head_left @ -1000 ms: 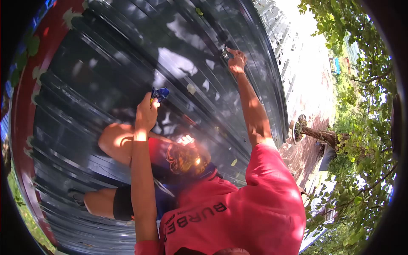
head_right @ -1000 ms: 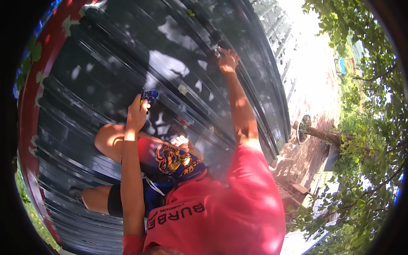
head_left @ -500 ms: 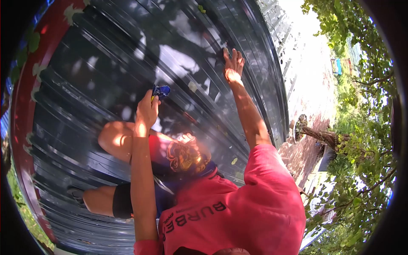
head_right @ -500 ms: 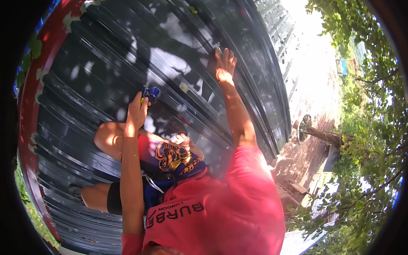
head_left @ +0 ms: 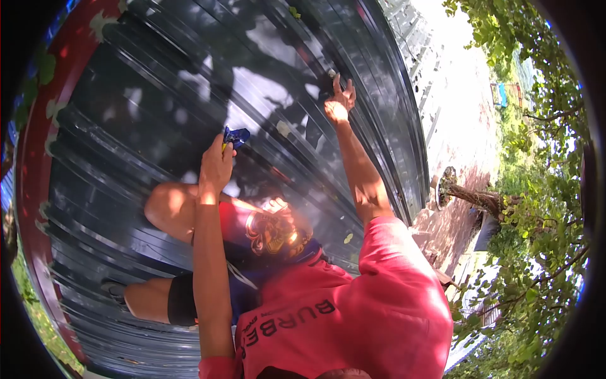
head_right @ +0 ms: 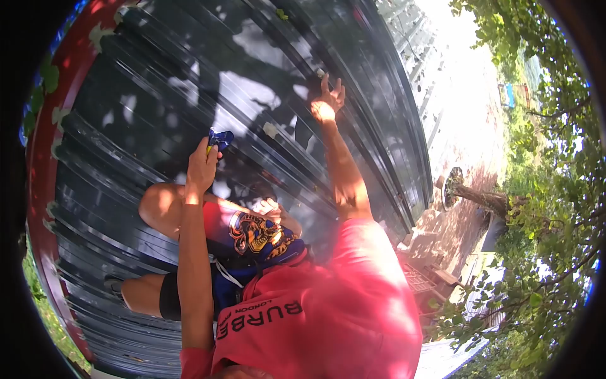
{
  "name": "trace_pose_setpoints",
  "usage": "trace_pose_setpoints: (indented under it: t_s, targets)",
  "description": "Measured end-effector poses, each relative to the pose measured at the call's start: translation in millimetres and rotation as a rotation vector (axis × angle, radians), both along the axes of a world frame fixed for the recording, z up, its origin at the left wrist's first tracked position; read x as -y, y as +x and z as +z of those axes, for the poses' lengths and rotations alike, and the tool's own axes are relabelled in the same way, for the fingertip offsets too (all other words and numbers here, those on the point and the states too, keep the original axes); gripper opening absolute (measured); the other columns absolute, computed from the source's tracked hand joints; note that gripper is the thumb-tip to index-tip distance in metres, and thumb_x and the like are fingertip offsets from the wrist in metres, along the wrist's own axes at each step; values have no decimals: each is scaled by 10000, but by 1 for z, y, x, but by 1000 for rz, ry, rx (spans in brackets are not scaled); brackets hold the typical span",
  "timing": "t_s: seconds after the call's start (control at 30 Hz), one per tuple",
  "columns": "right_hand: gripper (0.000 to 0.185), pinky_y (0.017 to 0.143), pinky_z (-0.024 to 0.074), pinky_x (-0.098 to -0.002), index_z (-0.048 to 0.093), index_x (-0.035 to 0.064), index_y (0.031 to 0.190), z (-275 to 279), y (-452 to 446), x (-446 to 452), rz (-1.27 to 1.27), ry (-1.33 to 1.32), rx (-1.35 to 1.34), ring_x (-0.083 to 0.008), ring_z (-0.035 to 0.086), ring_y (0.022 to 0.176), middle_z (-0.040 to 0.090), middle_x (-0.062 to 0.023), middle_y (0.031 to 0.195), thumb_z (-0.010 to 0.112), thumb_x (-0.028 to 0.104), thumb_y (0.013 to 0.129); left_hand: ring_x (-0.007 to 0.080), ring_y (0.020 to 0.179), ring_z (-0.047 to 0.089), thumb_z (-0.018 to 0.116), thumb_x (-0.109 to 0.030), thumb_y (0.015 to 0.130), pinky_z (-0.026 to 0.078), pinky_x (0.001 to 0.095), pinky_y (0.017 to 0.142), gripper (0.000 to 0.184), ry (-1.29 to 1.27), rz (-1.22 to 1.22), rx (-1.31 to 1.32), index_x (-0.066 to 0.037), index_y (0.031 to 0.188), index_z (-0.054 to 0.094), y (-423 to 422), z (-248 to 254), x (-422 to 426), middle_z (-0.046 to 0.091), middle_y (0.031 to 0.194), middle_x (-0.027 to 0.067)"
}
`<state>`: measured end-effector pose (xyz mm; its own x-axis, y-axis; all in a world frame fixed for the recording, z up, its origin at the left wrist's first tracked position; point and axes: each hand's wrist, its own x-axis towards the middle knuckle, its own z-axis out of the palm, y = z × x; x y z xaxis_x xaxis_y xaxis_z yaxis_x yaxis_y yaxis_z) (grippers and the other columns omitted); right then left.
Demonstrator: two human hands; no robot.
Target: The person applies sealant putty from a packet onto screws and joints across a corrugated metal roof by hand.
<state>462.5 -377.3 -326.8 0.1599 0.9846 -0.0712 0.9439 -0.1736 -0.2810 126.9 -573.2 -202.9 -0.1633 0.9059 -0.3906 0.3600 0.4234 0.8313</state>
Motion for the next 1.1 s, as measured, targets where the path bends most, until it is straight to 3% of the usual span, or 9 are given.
trace_pose_setpoints:
  t_s: [0.03, 0.07, 0.2, 0.3, 0.33, 0.43, 0.57, 0.8, 1.1]
  targets:
    - [953, 1186, 301, -568, 288, 356, 1610, -3, -7, 8, -6, 12, 29, -465, 223, 1508, 275, -234, 1633, 638, 85, 765, 397, 821, 706, 519, -173, 1037, 520, 472, 727, 177, -46, -3, 22, -15, 1093, 575, 0, 1, 0, 709, 844, 198]
    - [1054, 1190, 274, -577, 170, 272, 1642, -5, -14, 15, 39, 1, 109, -473, 195, 1522, 173, -282, 1662, 739, 155, 763, 395, 819, 707, 518, -174, 1038, 520, 472, 727, 174, -9, -15, 7, -15, 1084, 573, 0, -1, 0, 710, 845, 195]
    - [1059, 1206, 188, -582, 171, 217, 1645, -29, -22, 27, 110, 191, 145, -493, 156, 1524, 68, -273, 1680, 674, 131, 717, 389, 823, 709, 520, -179, 1040, 519, 473, 734, 171, 50, -34, -53, -15, 1064, 567, -1, -6, 3, 712, 851, 190]
    - [1007, 1204, 193, -576, 234, 235, 1637, -21, -15, 24, 121, 289, 145, -489, 164, 1519, 125, -270, 1670, 667, 131, 735, 384, 835, 711, 524, -184, 1040, 518, 472, 744, 171, 63, -14, -61, -20, 1065, 567, 0, -1, 3, 713, 857, 185]
    - [902, 1209, 227, -562, 360, 290, 1599, -23, -12, 20, 36, 340, -2, -462, 194, 1516, 199, -236, 1661, 669, 146, 764, 381, 839, 711, 525, -186, 1040, 518, 471, 748, 171, 72, -10, -58, -22, 1066, 568, 0, 0, 3, 713, 859, 183]
    - [769, 1207, 278, -545, 477, 349, 1532, -18, 2, -9, -219, -42, -124, -427, 232, 1514, 271, -190, 1648, 653, 157, 808, 377, 848, 710, 524, -189, 1039, 516, 470, 750, 170, 29, -42, -78, -30, 1077, 571, -1, -3, 2, 713, 857, 177]
    - [658, 1217, 314, -502, 580, 370, 1443, -27, 11, -22, -291, 41, -398, -408, 279, 1503, 352, -141, 1620, 597, 119, 836, 379, 840, 707, 521, -199, 1039, 512, 474, 746, 178, 48, -27, -76, -30, 1071, 565, -1, -3, 4, 712, 856, 175]
    - [708, 1221, 230, -581, 566, 353, 1448, -7, -1, -19, -33, 142, -59, -440, 305, 1479, 357, -174, 1608, 619, 103, 788, 391, 844, 713, 519, -215, 1040, 515, 483, 741, 198, 30, -9, -51, -22, 1066, 551, 0, -3, 4, 707, 859, 198]
    - [845, 1210, 209, -595, 227, 221, 1629, -15, 4, 18, 334, 405, 728, -416, 295, 1485, 272, -202, 1642, 645, 172, 897, 400, 821, 713, 522, -208, 1038, 526, 478, 726, 194, 33, -3, -34, -24, 1083, 563, 0, 3, 5, 718, 865, 211]
